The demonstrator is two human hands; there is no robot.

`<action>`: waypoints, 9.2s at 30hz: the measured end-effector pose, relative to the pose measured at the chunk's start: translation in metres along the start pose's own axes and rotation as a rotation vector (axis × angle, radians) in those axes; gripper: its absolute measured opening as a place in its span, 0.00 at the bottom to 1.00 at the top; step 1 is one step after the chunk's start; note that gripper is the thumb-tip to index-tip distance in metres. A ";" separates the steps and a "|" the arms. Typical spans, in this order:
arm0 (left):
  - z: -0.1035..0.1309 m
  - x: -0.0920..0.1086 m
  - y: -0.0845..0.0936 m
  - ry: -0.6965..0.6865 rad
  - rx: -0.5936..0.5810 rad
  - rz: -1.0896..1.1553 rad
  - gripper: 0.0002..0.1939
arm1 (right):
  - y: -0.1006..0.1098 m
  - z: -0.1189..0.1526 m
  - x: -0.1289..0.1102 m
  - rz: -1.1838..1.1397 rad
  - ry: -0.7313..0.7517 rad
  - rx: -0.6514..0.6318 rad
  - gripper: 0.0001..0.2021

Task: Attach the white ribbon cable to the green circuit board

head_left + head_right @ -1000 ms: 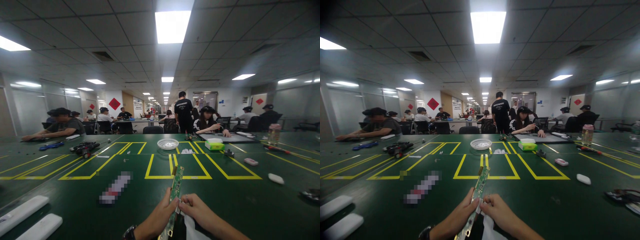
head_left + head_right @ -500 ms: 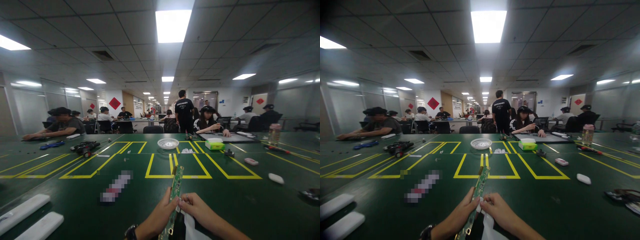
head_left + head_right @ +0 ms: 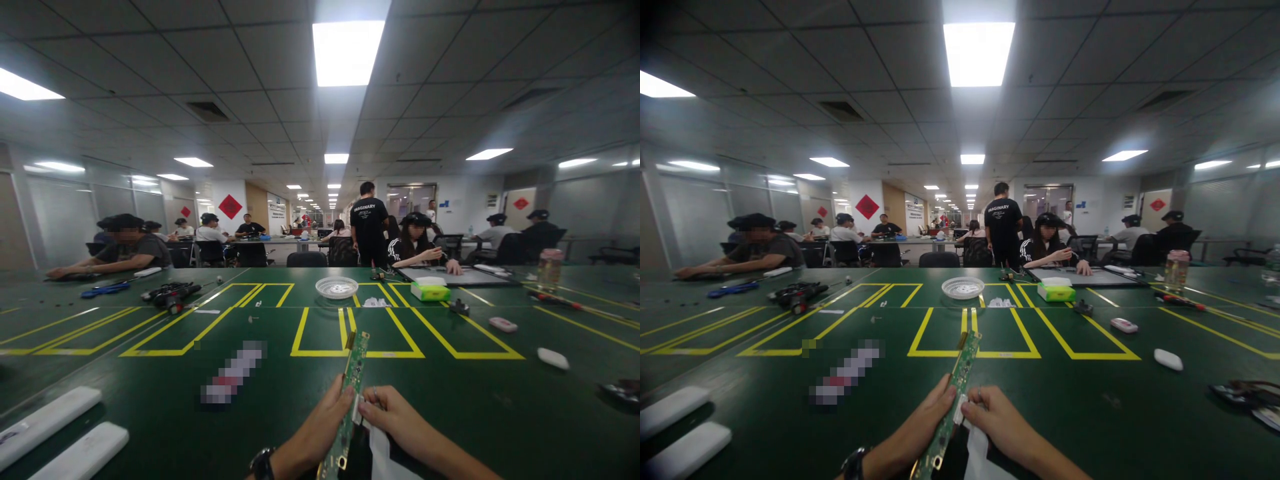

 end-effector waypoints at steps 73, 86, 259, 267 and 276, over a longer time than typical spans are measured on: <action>-0.009 0.007 0.001 -0.201 0.146 -0.333 0.15 | 0.168 0.001 0.043 1.095 -0.108 0.750 0.12; -0.009 0.009 -0.001 -0.210 0.126 -0.327 0.15 | 0.170 -0.003 0.054 1.158 -0.142 0.688 0.21; -0.009 -0.014 0.002 -0.130 0.317 0.184 0.18 | -0.014 0.005 -0.010 -0.175 -0.224 -0.107 0.19; -0.006 -0.010 -0.001 -0.071 0.318 0.181 0.22 | -0.014 0.006 -0.008 -0.151 -0.233 -0.111 0.21; -0.009 -0.015 0.000 -0.084 0.312 0.168 0.21 | -0.015 0.003 -0.004 -0.120 -0.225 -0.101 0.21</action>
Point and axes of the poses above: each hand's wrist, its own z-axis away from the middle knuckle, its own y-axis out of the back of the hand, x = y × z, the point moved 4 cm from there along -z, towards the middle knuckle, and after that the axes turned 15 degrees about -y, right-handed, at the moved point
